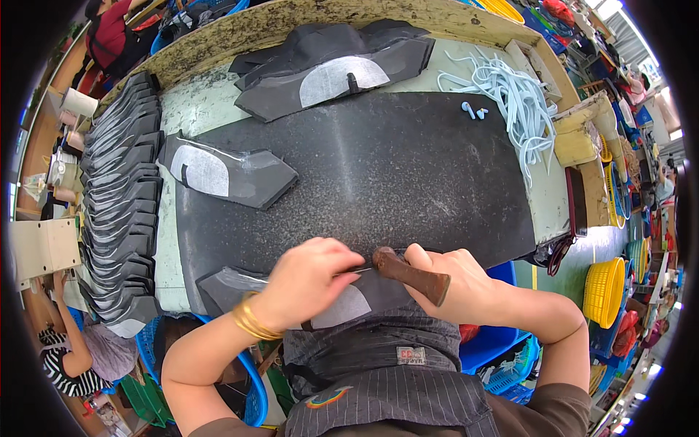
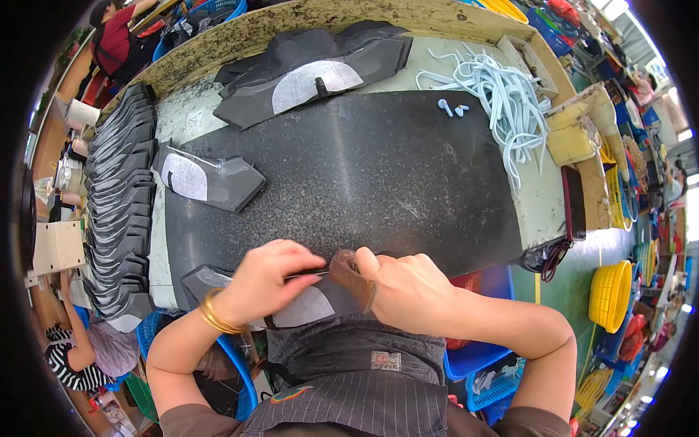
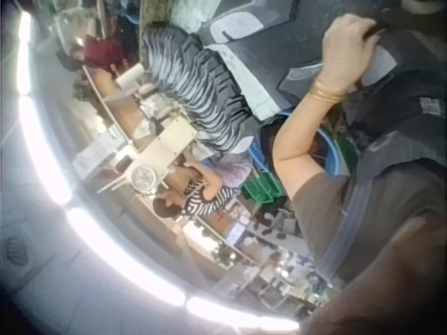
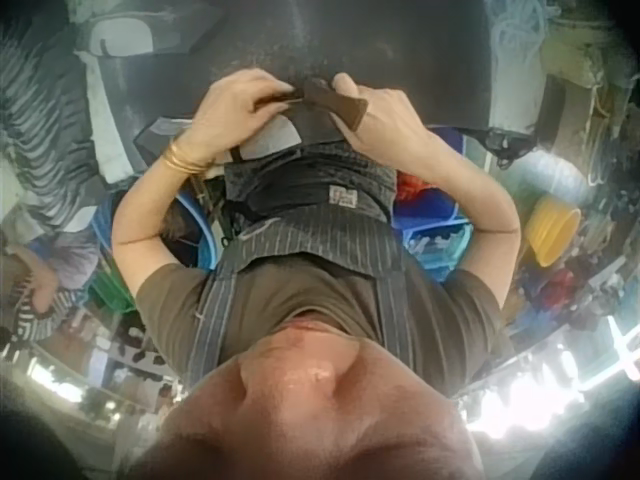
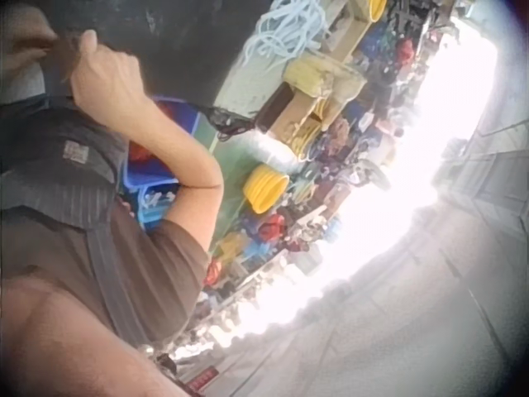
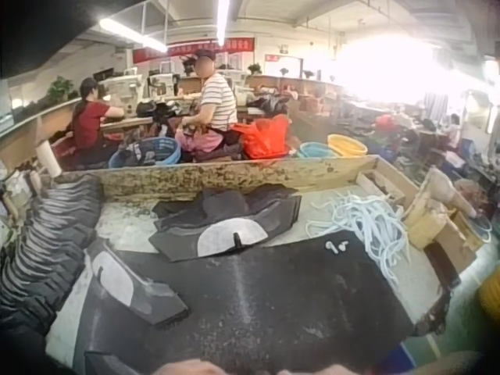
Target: The person hammers the edges of shoe upper parts using a hammer, adheres tape along the edge by hand, and folds the material over the tape.
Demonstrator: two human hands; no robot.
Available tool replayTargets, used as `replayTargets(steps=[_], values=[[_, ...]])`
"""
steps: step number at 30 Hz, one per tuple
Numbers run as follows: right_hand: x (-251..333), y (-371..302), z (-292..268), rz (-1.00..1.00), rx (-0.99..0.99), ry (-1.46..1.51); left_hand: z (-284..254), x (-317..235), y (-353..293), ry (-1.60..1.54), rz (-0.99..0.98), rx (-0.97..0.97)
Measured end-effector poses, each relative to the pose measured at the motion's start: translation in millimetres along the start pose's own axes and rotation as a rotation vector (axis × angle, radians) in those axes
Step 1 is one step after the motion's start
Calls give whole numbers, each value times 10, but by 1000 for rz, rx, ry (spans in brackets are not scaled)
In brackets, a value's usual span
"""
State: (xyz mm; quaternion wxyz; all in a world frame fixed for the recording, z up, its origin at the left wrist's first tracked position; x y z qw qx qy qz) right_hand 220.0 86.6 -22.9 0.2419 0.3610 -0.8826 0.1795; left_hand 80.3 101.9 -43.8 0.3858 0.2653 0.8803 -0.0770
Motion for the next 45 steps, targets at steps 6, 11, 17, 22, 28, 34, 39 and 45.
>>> replayTargets(steps=[6, 11, 17, 22, 28, 34, 39, 45], values=[[29, 75, -212, 76, -37, 31, -49, -6, -143, 138, 69, -4], [169, 165, 16, -10, 106, -32, -39, -153, -255, 333, 215, -78], [193, 166, 113, 10, 42, -13, -178, 144, -257, 53, 42, 10], [357, 181, -123, -85, -203, 128, -128, 206, -316, 37, -32, 37], [133, 170, -339, -24, -317, 62, -46, 84, -9, 18, 38, -185], [-104, 38, -114, 22, -187, -78, -14, 323, 185, -197, -182, 52], [-117, 118, -333, 33, -245, 31, -64, 91, 83, 46, 56, -49], [-17, 150, -261, -17, -202, 59, -48, -162, -50, 369, 198, -162]])
Point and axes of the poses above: each hand's wrist, its own y-axis towards the middle knuckle, its own z-axis out of the palm, x = y × z, the point moved 8 cm from there along y, towards the middle knuckle, and after that the axes turned 4 degrees about -z, right-handed, at the moved point
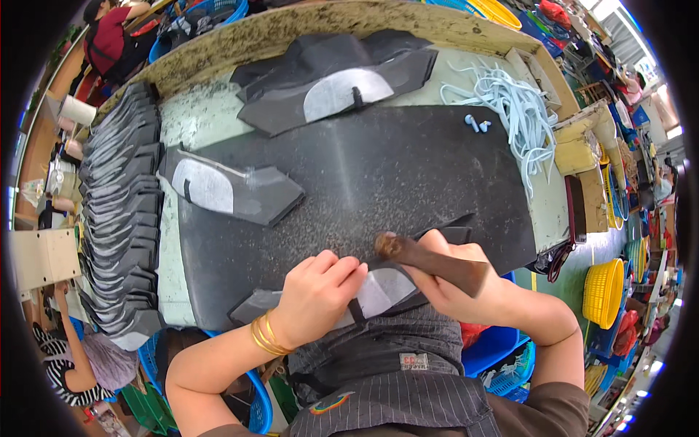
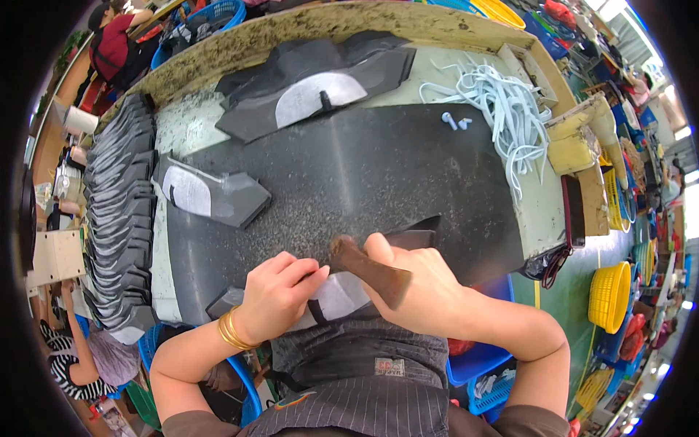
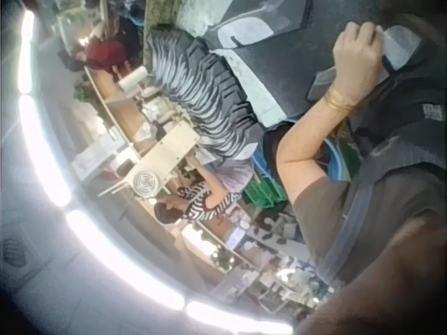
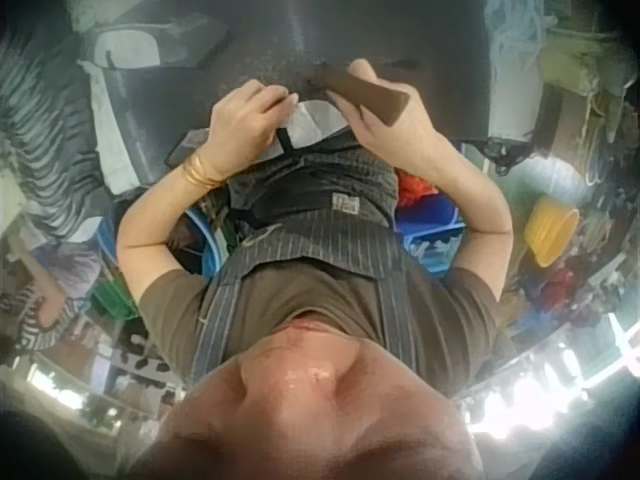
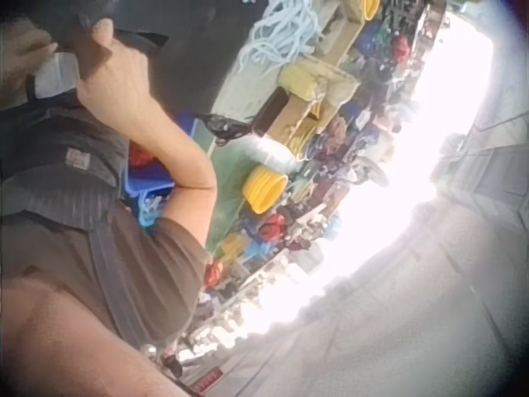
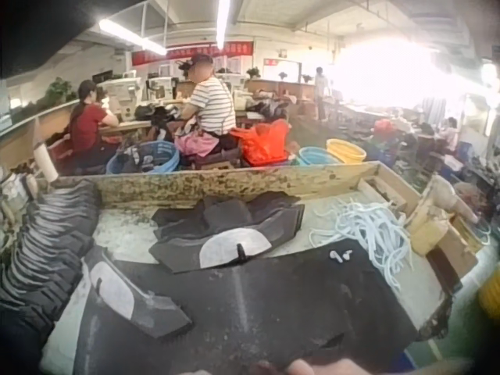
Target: The person hammers the edges of shoe upper parts using a hammer, adheres tape along the edge by hand, and folds the material over the tape.
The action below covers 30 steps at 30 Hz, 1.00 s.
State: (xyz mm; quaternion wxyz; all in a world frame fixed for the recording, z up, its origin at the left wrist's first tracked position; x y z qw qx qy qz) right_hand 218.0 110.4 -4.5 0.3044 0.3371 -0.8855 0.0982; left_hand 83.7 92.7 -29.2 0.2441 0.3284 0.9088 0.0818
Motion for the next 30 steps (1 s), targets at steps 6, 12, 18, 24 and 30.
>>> replayTargets(steps=[6, 12, 18, 24, 30], values=[[-48, 20, 267, 20, 159, -108, -3, 383, -102, -346, -275, 99], [172, 38, 70, -105, -66, 46, -114, 62, -188, -33, -83, -76], [-44, 34, -267, 43, -202, 41, 29, -184, -1, 221, 144, -107], [-329, -192, 102, 154, -99, 16, 15, 7, 32, -92, -108, -76], [-329, -146, 81, 118, -118, -31, 67, 244, -13, -247, -264, -9]])
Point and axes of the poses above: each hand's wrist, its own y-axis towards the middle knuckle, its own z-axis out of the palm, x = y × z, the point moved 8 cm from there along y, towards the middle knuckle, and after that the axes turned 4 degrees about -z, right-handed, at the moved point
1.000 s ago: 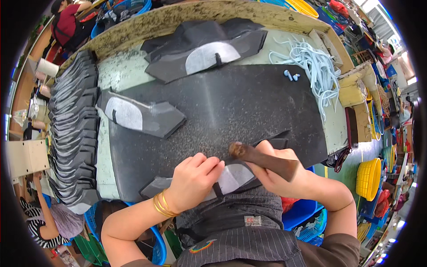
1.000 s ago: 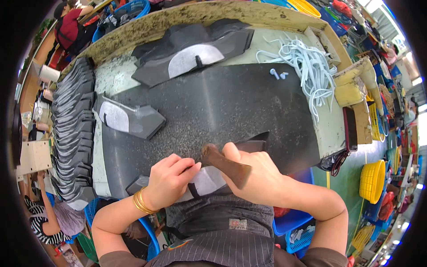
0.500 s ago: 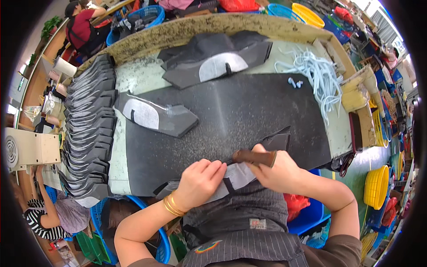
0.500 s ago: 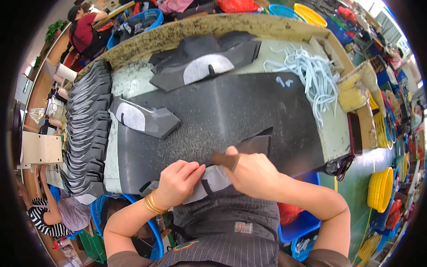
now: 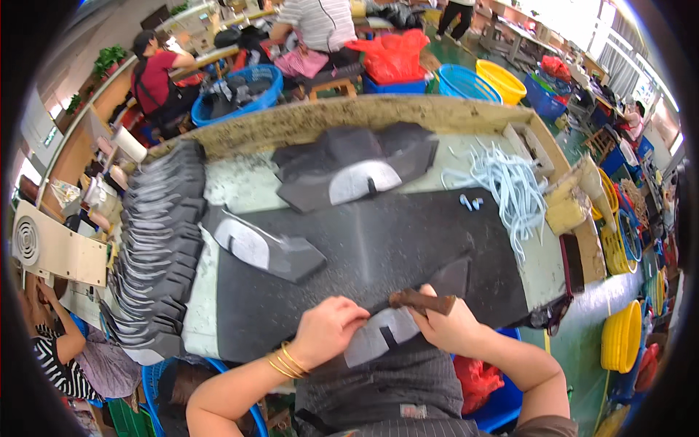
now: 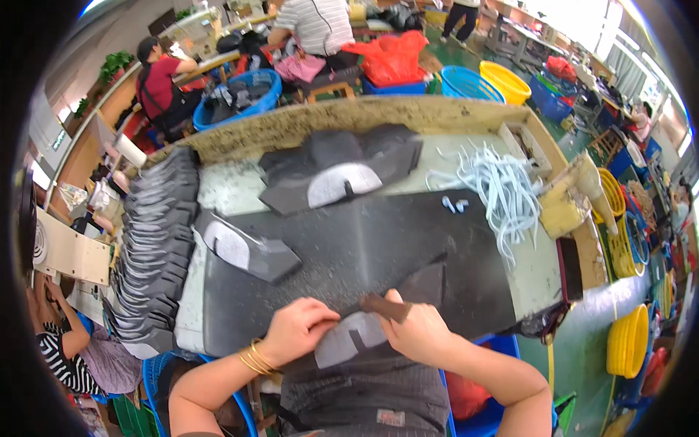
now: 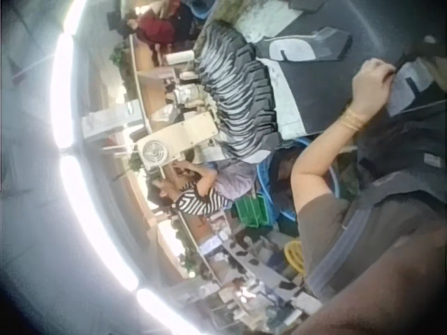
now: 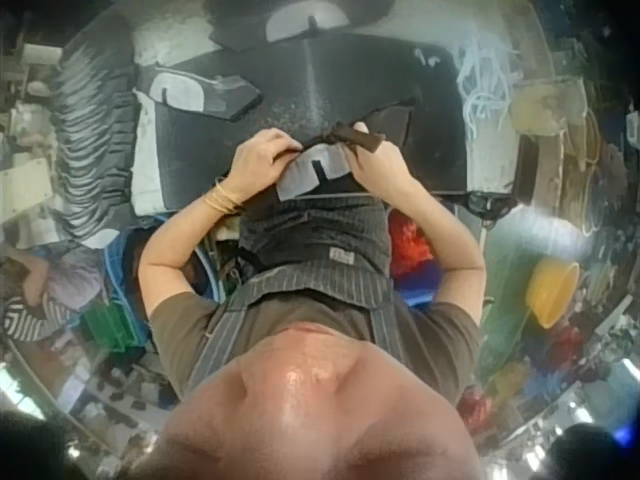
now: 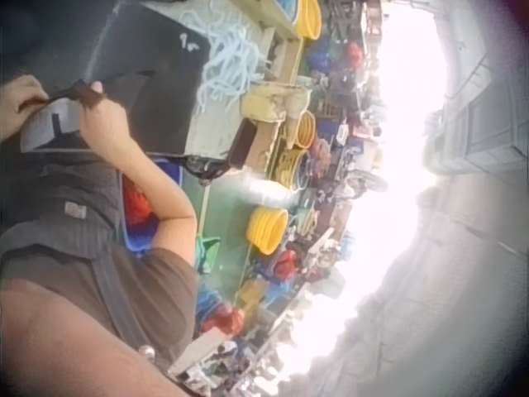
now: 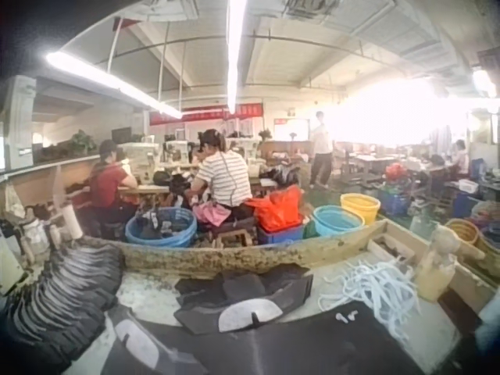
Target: The person hammers the edges of shoe upper parts using a hammer, adheres tape along the edge by hand, and folds the material over the tape.
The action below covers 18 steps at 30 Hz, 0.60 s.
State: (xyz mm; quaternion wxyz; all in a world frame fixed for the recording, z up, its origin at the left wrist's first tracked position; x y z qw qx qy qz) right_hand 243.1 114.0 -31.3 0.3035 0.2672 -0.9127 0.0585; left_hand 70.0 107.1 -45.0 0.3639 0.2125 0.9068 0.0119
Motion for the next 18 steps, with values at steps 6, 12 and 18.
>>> replayTargets(steps=[6, 12, 18], values=[[-87, 72, -19, 76, 14, 92, -78, 223, 42, -246, -226, 76], [85, 241, -278, -124, -90, 20, -81, 56, -1, 6, 58, -19], [254, 300, 30, -110, 229, 83, -85, -91, -78, 159, 213, -37]])
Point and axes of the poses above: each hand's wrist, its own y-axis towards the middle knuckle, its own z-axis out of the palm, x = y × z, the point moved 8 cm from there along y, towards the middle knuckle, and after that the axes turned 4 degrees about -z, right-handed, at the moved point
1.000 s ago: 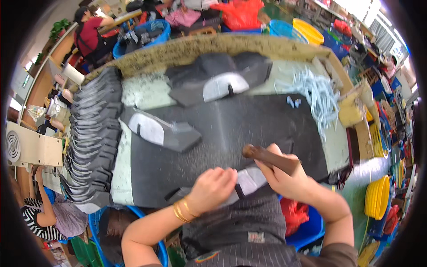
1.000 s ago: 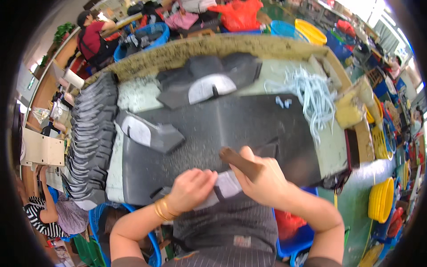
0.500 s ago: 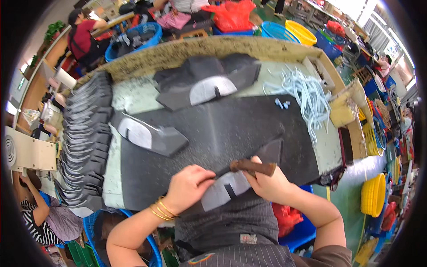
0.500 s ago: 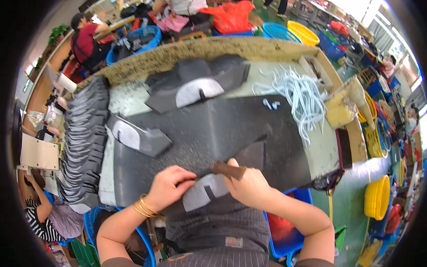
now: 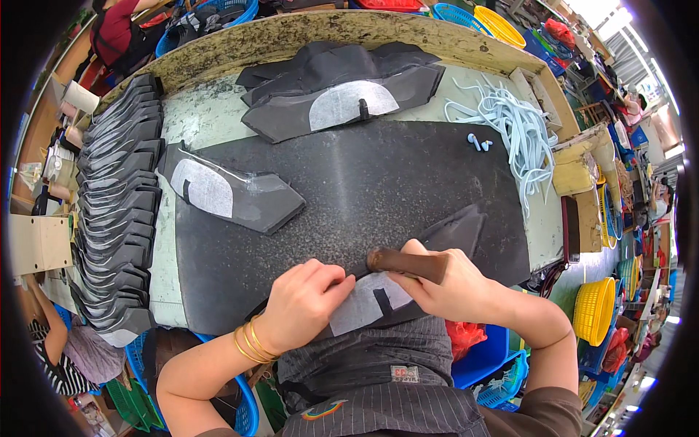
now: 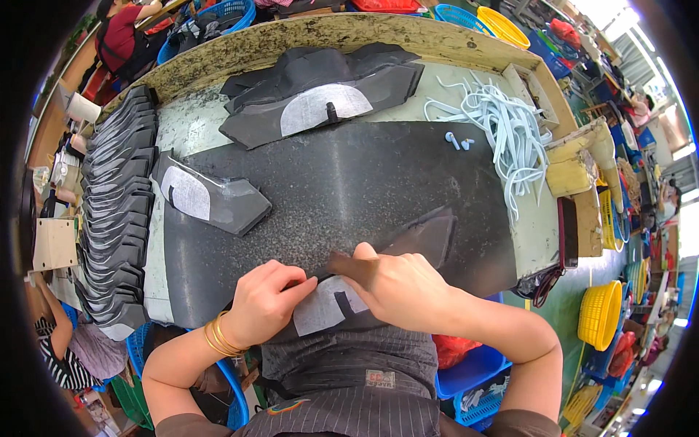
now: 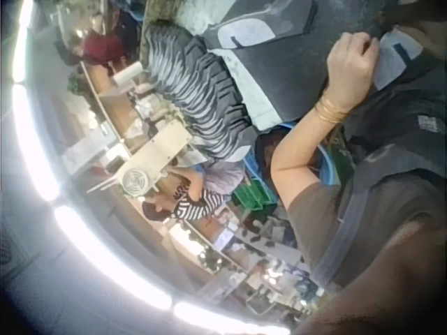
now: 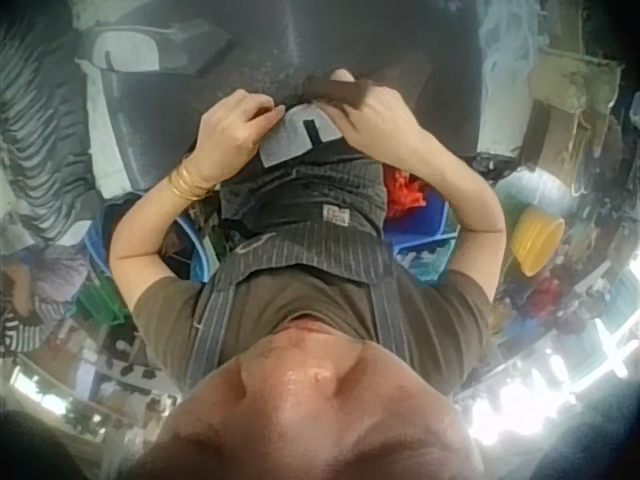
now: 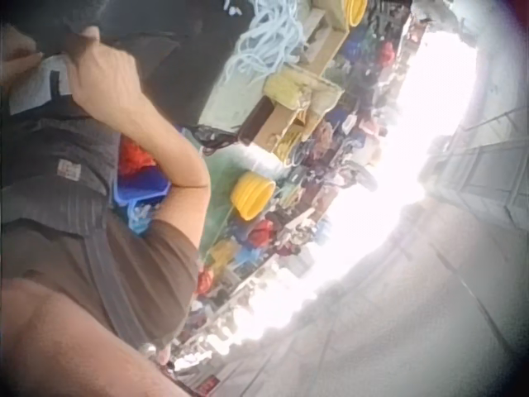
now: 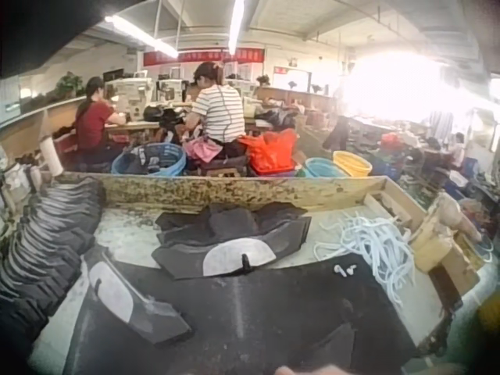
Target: The person hammers the edges of shoe upper parts using a hammer, adheres tape along the edge by hand, and folds the material over the tape.
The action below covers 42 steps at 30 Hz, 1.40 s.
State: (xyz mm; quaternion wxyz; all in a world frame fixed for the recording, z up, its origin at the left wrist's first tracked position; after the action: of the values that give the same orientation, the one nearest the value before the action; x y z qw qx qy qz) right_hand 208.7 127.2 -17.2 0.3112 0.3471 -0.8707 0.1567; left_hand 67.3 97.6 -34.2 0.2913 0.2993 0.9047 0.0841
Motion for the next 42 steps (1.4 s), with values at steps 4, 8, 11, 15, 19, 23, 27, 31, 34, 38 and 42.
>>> replayTargets(steps=[4, 8, 11, 15, 19, 23, 27, 31, 34, 38, 42], values=[[146, 30, -64, -86, -67, -19, -55, -19, 13, 29, 77, -37], [45, 95, 101, -63, 30, -45, -88, 251, -36, -152, -105, -9], [127, 203, -105, -28, -37, -34, -113, 182, -108, -29, -9, 12], [290, 259, 77, -131, 95, -46, -85, 71, -159, 95, 110, 38], [417, 302, -9, -182, 46, -193, -138, 37, -196, 143, 155, -24], [223, 194, 423, -89, 262, -224, -236, 197, -251, 51, -1, -5], [352, 335, 90, -103, 72, -76, -270, 292, -300, 11, -81, 41], [417, 370, 280, -165, 133, -55, -264, 160, -347, 130, 27, 41], [505, 421, 132, -156, 90, -114, -230, 32, -446, 278, 103, -1], [392, 350, 452, -96, 191, -88, -412, 454, -384, -18, -192, 46], [519, 485, 280, -137, 135, -59, -438, 440, -518, 51, -129, 73]])
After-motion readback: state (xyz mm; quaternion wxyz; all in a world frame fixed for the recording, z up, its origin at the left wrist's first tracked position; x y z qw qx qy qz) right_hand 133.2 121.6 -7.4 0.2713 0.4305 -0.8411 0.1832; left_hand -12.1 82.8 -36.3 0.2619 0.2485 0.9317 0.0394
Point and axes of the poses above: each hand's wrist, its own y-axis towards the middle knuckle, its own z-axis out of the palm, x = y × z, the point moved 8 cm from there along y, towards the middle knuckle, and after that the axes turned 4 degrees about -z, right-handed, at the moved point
